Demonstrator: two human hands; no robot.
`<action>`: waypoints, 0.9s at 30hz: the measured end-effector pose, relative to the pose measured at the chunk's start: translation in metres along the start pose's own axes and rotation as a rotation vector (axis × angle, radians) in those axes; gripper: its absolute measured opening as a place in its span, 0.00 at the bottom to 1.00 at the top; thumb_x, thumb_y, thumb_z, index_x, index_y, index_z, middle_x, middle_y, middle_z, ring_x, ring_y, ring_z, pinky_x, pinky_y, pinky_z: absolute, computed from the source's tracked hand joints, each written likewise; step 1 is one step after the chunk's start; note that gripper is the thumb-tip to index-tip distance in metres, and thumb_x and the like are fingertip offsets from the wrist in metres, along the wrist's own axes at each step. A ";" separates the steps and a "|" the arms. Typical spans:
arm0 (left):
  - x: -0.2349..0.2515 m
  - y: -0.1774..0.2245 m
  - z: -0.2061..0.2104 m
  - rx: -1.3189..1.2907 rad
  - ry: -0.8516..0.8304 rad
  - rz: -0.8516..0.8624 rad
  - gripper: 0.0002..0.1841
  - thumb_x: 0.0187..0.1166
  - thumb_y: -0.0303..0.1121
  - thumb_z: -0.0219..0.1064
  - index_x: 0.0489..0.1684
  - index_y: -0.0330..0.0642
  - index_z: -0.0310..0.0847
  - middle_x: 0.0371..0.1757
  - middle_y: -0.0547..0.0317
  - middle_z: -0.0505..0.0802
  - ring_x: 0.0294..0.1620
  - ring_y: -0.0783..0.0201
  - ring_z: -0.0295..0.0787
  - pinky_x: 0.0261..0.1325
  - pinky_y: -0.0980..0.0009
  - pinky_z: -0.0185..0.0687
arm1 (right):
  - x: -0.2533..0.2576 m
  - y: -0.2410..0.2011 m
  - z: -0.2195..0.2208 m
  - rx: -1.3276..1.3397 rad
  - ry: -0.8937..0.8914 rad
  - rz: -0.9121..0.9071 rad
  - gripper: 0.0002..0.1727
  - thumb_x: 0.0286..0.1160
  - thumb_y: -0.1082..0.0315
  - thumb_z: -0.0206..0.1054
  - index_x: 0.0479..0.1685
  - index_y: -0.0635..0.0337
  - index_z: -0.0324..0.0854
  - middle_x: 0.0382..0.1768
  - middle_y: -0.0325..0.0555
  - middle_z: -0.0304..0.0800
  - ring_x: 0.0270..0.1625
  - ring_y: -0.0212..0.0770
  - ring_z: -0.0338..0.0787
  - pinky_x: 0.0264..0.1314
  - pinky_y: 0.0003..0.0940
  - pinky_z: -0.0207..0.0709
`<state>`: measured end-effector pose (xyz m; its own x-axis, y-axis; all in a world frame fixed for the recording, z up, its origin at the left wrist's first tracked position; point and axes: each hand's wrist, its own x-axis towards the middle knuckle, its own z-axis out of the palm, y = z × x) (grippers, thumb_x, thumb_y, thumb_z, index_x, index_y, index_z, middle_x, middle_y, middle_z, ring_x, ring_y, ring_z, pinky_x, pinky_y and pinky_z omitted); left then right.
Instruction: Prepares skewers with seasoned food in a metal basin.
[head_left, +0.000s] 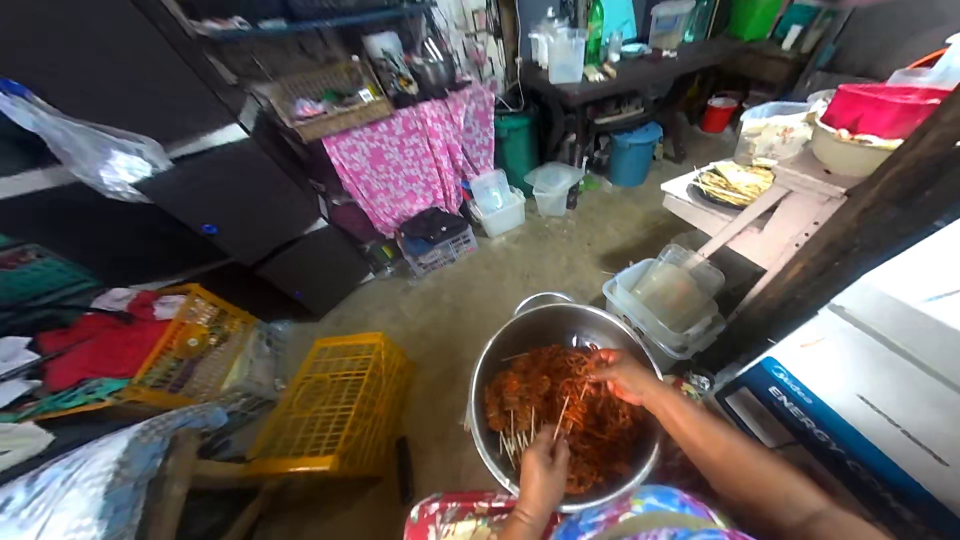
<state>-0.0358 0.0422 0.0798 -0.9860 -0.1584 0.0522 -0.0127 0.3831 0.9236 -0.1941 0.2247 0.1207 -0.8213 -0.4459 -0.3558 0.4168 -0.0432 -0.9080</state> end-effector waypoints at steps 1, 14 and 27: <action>0.000 0.001 0.000 -0.003 -0.001 -0.004 0.10 0.78 0.27 0.61 0.47 0.32 0.87 0.24 0.62 0.87 0.22 0.76 0.79 0.33 0.76 0.79 | 0.000 0.001 0.001 -0.001 0.008 -0.021 0.12 0.72 0.82 0.68 0.52 0.68 0.77 0.38 0.46 0.89 0.33 0.39 0.90 0.41 0.36 0.88; 0.001 -0.004 0.001 -0.023 -0.004 -0.004 0.10 0.77 0.26 0.61 0.47 0.32 0.87 0.27 0.59 0.89 0.24 0.75 0.81 0.35 0.75 0.80 | -0.002 0.010 0.018 0.076 0.207 0.094 0.08 0.80 0.77 0.66 0.52 0.70 0.81 0.34 0.48 0.88 0.27 0.38 0.87 0.33 0.33 0.85; -0.001 -0.004 0.001 -0.029 0.018 -0.020 0.10 0.77 0.26 0.62 0.48 0.32 0.87 0.26 0.61 0.89 0.24 0.76 0.81 0.35 0.75 0.80 | -0.009 0.016 0.035 0.288 0.303 0.099 0.07 0.80 0.76 0.66 0.51 0.69 0.79 0.34 0.48 0.88 0.28 0.38 0.87 0.31 0.32 0.84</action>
<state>-0.0352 0.0422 0.0757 -0.9825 -0.1821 0.0397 -0.0277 0.3534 0.9351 -0.1662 0.1969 0.1170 -0.8314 -0.1794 -0.5259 0.5556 -0.2807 -0.7826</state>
